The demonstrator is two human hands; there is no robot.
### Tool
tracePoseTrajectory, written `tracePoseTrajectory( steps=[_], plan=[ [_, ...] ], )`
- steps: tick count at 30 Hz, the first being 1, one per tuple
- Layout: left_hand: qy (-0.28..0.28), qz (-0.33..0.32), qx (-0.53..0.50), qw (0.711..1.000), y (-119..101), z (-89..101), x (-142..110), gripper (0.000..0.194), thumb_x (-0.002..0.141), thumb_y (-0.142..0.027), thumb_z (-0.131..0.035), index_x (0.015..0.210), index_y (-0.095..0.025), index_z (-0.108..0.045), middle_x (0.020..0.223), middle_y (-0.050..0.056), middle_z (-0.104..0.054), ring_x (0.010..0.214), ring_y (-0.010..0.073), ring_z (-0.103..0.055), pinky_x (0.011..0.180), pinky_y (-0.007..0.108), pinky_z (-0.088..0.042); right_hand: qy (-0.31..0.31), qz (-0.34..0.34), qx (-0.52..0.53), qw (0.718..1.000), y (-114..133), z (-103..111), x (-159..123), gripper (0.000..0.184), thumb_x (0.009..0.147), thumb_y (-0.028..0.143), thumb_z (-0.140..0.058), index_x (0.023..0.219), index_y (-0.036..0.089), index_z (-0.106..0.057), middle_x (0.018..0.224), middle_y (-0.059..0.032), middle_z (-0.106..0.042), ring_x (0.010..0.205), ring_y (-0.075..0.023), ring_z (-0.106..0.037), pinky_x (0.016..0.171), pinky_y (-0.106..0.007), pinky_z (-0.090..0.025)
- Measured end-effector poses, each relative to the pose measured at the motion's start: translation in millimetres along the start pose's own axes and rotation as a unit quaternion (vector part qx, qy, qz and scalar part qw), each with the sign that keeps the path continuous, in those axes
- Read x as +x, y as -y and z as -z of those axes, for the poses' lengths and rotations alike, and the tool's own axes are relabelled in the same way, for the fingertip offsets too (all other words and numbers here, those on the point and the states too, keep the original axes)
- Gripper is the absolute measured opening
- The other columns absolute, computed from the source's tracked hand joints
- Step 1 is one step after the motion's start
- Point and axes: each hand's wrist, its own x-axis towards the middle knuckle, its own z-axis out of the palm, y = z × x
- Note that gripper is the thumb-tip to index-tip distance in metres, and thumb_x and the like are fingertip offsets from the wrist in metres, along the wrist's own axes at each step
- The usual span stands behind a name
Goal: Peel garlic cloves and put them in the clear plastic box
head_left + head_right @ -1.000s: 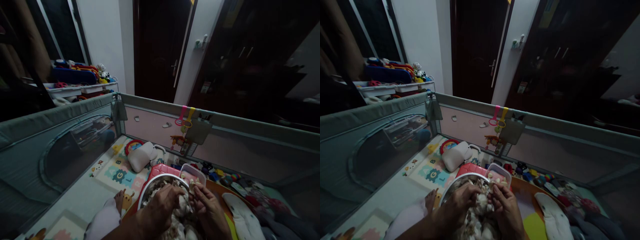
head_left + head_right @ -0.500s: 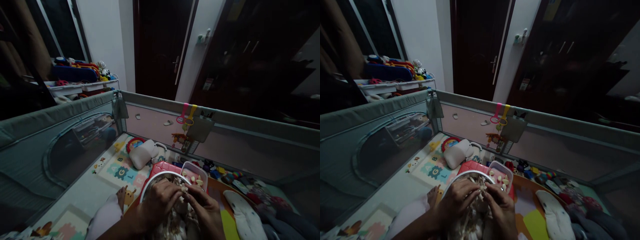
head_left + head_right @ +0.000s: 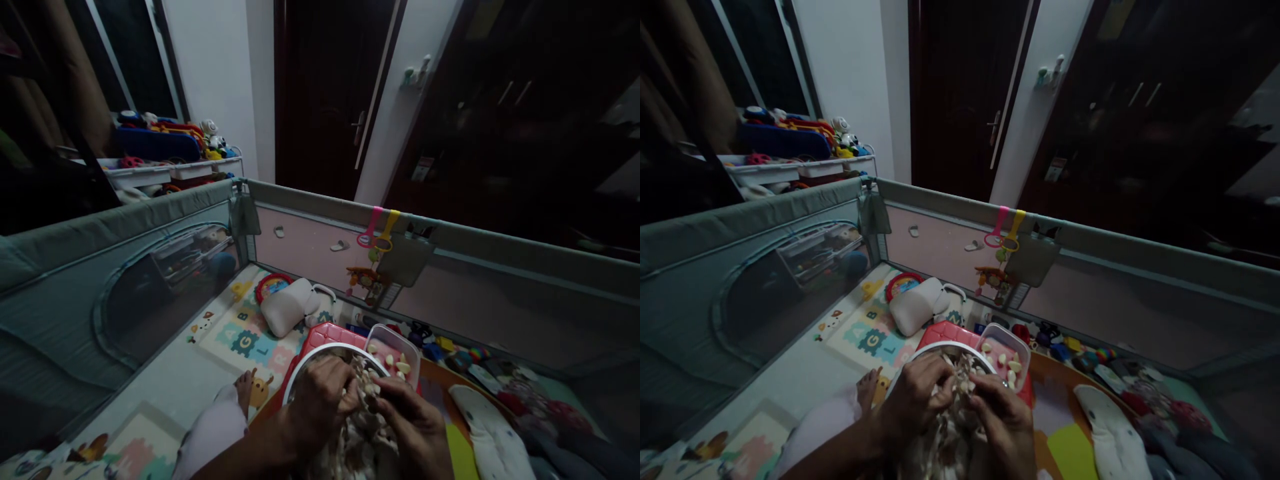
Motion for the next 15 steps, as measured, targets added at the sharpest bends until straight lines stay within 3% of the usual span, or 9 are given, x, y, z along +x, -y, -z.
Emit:
tracePoseTrajectory(
  steps=[5,8,12,15],
  plan=[
    [0.042,0.038,0.036,0.998,4,-3.3,-2,0.015,0.075,-0.006,-0.045,0.068,-0.016,-0.053,0.063,0.003,-0.061,0.059,0.0172,-0.059,0.054,0.027,-0.045,-0.001,-0.086,0.095,0.992,1,2,4,0.026,0.062,0.038,-0.078,0.082,0.022,-0.076,0.057,-0.0010,-0.067,0.055,-0.0147,-0.060,0.057,-0.022,-0.052],
    [0.083,0.039,0.051,0.994,8,-6.2,-4,0.013,0.075,-0.007,-0.050,0.068,-0.016,-0.054,0.065,0.003,-0.063,0.062,0.0180,-0.061,0.057,0.027,-0.047,-0.019,-0.117,0.119,0.986,10,0,7,0.031,0.059,0.043,-0.079,0.080,0.021,-0.077,0.053,-0.0003,-0.065,0.051,-0.0124,-0.056,0.051,-0.019,-0.048],
    [0.118,0.019,0.019,0.993,9,-7.4,-6,0.009,0.078,-0.011,-0.055,0.071,-0.016,-0.057,0.069,0.003,-0.065,0.066,0.0187,-0.062,0.060,0.028,-0.049,-0.009,-0.115,0.082,0.990,16,-1,7,0.034,0.058,0.043,-0.079,0.083,0.020,-0.078,0.065,-0.0042,-0.072,0.060,-0.0172,-0.062,0.060,-0.025,-0.052],
    [0.111,0.014,-0.034,0.993,6,-2.3,-5,0.011,0.081,-0.009,-0.053,0.086,-0.016,-0.061,0.080,0.005,-0.068,0.076,0.0191,-0.064,0.069,0.029,-0.051,0.002,-0.094,0.042,0.995,14,-1,6,0.033,0.061,0.042,-0.077,0.086,0.021,-0.077,0.074,-0.0067,-0.074,0.071,-0.0235,-0.067,0.071,-0.032,-0.055]
  ],
)
